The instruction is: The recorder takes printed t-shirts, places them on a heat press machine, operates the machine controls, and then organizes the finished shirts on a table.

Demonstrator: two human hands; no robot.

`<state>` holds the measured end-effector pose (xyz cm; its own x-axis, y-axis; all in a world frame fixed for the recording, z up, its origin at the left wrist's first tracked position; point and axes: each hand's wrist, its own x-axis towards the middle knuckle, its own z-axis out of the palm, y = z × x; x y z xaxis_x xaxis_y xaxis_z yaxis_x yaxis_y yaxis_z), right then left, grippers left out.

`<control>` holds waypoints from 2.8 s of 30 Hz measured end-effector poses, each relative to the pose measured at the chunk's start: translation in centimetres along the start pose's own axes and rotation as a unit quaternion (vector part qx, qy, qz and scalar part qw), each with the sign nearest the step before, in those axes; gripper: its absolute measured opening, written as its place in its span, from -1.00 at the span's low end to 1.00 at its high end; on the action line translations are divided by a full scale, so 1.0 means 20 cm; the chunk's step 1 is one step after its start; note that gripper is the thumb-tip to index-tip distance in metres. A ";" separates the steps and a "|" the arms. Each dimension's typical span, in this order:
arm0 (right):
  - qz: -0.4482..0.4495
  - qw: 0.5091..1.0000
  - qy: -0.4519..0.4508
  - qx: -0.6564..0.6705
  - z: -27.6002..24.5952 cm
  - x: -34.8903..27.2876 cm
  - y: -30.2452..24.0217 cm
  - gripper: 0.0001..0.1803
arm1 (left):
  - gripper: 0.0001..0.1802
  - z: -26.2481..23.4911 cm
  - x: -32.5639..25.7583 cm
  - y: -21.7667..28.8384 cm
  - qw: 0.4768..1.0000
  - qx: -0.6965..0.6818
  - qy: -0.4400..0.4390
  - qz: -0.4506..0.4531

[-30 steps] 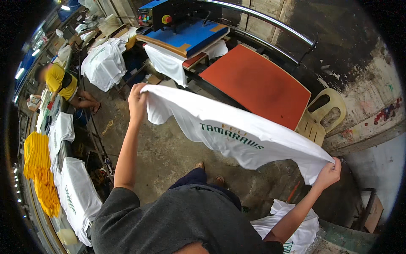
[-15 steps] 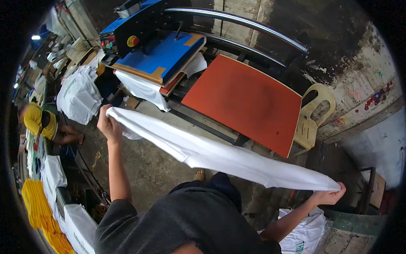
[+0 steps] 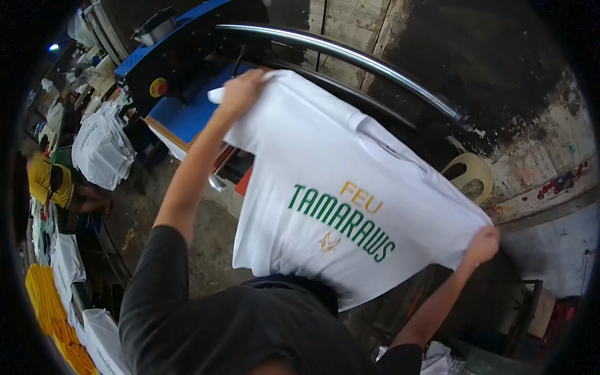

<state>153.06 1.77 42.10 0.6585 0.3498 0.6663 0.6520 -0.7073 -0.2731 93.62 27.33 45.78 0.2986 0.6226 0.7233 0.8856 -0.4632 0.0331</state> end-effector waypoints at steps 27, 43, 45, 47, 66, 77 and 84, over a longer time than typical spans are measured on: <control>0.017 0.877 -0.480 0.026 -0.16 -1.13 -0.10 -0.80 | -0.83 0.13 -1.14 0.47 0.856 -0.037 -0.312 -0.411; -0.355 0.861 -0.334 0.147 0.73 -0.76 -0.64 -0.47 | -0.44 1.00 -0.58 0.67 0.948 -0.120 -0.288 -0.057; -0.345 0.872 -0.309 0.159 0.86 -0.62 -0.57 -0.49 | -0.44 1.07 -0.55 0.56 0.958 -0.063 -0.265 -0.088; -0.368 0.869 -0.289 0.159 0.93 -0.58 -0.54 -0.49 | -0.45 1.13 -0.52 0.51 0.948 -0.010 -0.299 -0.111; -0.461 0.689 -0.262 0.495 0.30 -1.19 -1.76 -0.65 | -0.42 -0.04 -1.48 0.42 0.923 0.000 -0.331 -0.196; -0.673 0.400 -0.200 0.590 -1.05 -2.07 -3.13 -0.57 | -0.59 -0.91 -2.96 0.15 0.679 0.103 -0.429 -0.586; -0.719 0.495 -0.151 0.463 -1.10 -2.51 -3.73 -0.29 | -0.65 -1.78 -3.96 0.45 0.265 0.016 -0.184 -0.947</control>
<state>63.14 23.44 44.36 -0.8033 0.2580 0.5368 0.3290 0.9435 0.0390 65.22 -48.59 13.39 -0.6820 -0.2580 -0.6843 -0.4273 0.9000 0.0865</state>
